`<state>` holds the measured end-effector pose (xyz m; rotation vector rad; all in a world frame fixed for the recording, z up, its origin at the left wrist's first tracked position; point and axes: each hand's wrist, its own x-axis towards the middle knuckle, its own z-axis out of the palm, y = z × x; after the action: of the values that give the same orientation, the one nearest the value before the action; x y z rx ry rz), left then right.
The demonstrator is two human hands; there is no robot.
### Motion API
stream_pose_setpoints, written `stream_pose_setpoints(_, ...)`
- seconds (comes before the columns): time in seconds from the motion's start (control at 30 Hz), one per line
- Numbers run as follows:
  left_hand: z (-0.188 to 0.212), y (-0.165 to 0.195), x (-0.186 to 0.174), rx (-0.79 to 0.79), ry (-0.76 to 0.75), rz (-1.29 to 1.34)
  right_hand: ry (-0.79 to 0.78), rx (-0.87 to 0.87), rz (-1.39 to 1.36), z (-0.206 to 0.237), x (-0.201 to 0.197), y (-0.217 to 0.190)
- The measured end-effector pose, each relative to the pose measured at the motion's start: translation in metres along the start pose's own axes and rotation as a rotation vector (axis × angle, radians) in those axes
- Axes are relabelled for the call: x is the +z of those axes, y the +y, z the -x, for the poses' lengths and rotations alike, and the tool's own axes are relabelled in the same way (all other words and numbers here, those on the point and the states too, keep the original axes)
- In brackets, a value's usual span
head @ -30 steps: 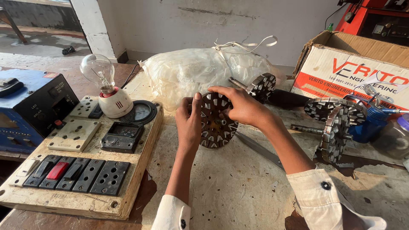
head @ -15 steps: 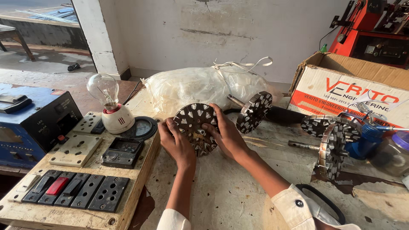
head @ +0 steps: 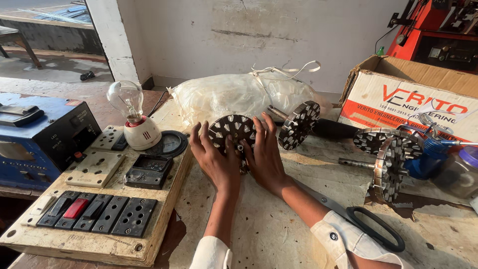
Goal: The person handles a circular saw blade at a workbench and cuts a small item with scissors, then works on electrical testing: they adjust a blue power supply unit, connect multimeter test leads, and use the multimeter probes on wires and small components on the bench, repositioning leads and parts as they test.
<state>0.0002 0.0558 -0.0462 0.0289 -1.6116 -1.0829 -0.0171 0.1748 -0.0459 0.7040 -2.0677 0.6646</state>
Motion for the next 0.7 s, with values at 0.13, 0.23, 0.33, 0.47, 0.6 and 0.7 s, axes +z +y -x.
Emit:
stream_pose_setpoints(0.13,0.002,-0.011,0.001,-0.268,-0.011,0.119,0.018,0.038,-0.017,0.002,0.000,0.000)
stream_pose_setpoints(0.23,0.001,-0.015,0.001,-0.314,-0.001,0.174,0.037,0.027,-0.002,0.001,-0.002,-0.002)
stream_pose_setpoints(0.33,0.001,-0.011,-0.004,-0.298,-0.027,0.113,0.025,0.033,0.014,0.000,-0.005,-0.004)
stream_pose_setpoints(0.47,0.005,0.002,-0.015,-0.037,-0.031,-0.086,-0.040,0.062,0.010,0.003,-0.012,-0.007)
stream_pose_setpoints(0.6,0.009,0.010,-0.016,0.231,-0.087,-0.196,-0.119,0.132,-0.059,0.007,-0.013,-0.008)
stream_pose_setpoints(0.7,0.012,0.010,-0.013,0.300,-0.173,-0.099,-0.119,0.201,-0.055,0.011,-0.012,-0.006)
